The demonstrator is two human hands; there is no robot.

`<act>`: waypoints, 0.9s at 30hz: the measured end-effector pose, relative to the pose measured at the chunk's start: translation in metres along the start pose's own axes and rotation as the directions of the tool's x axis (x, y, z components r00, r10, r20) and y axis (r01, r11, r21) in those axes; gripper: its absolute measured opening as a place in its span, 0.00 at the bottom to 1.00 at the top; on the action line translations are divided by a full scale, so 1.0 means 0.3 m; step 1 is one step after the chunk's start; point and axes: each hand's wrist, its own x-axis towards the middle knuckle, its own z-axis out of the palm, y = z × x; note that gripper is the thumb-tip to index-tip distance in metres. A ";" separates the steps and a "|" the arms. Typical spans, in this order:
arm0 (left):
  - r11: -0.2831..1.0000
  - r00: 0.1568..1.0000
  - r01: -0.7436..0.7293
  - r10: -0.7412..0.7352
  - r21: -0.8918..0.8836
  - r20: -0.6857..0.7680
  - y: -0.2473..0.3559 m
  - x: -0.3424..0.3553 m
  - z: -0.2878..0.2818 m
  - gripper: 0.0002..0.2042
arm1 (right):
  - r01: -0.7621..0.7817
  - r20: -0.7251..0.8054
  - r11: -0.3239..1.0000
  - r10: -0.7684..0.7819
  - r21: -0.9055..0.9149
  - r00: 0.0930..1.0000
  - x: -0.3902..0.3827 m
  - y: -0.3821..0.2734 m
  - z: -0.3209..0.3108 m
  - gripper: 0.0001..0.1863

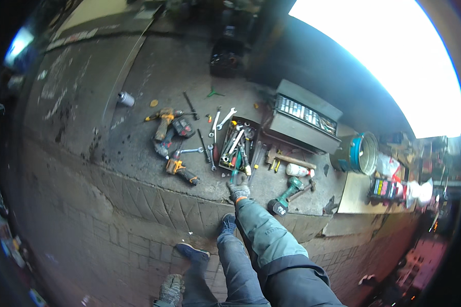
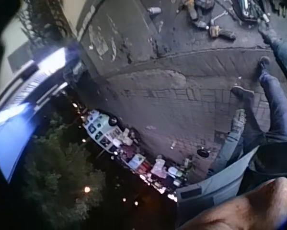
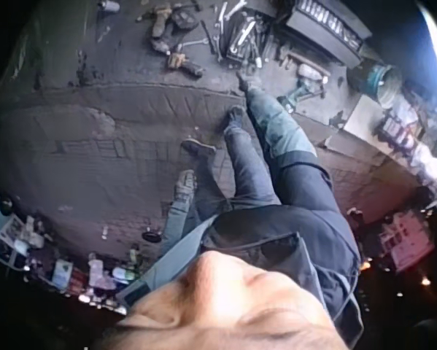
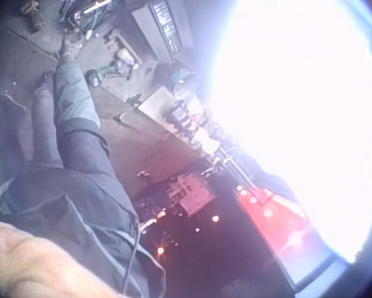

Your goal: The person repairs a green electric scooter on a sidewalk at night. They use a cordless drill and wrench to remove and reattach bolts on the rear suspension and frame, retrieve a bolt from a parts bin, and apply lubricant to the mechanism.

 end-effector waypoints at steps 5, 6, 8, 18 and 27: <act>0.985 0.997 0.075 -0.071 -0.156 0.031 -0.079 0.150 0.146 0.10 | 0.362 0.279 0.666 -0.234 -0.652 0.931 -0.079 -0.104 0.092 0.43; 0.981 0.997 0.076 -0.070 -0.177 0.039 -0.080 0.197 0.169 0.10 | 0.383 0.333 0.669 -0.209 -0.637 0.920 -0.091 -0.129 0.169 0.43; 0.979 0.998 0.054 -0.044 -0.196 0.050 -0.079 0.283 0.209 0.10 | 0.549 0.417 0.492 -0.359 -0.676 0.835 -0.071 -0.167 0.352 0.43; 0.907 0.995 0.064 -0.025 -0.417 0.100 -0.310 0.201 0.097 0.17 | 0.767 0.667 0.505 -0.416 -0.396 0.618 0.374 -0.164 0.866 0.27; 0.891 0.880 -0.378 0.430 0.251 -0.201 -0.134 0.151 -0.221 0.40 | 0.687 0.915 0.611 0.190 -0.394 0.356 -0.562 -0.010 0.446 0.12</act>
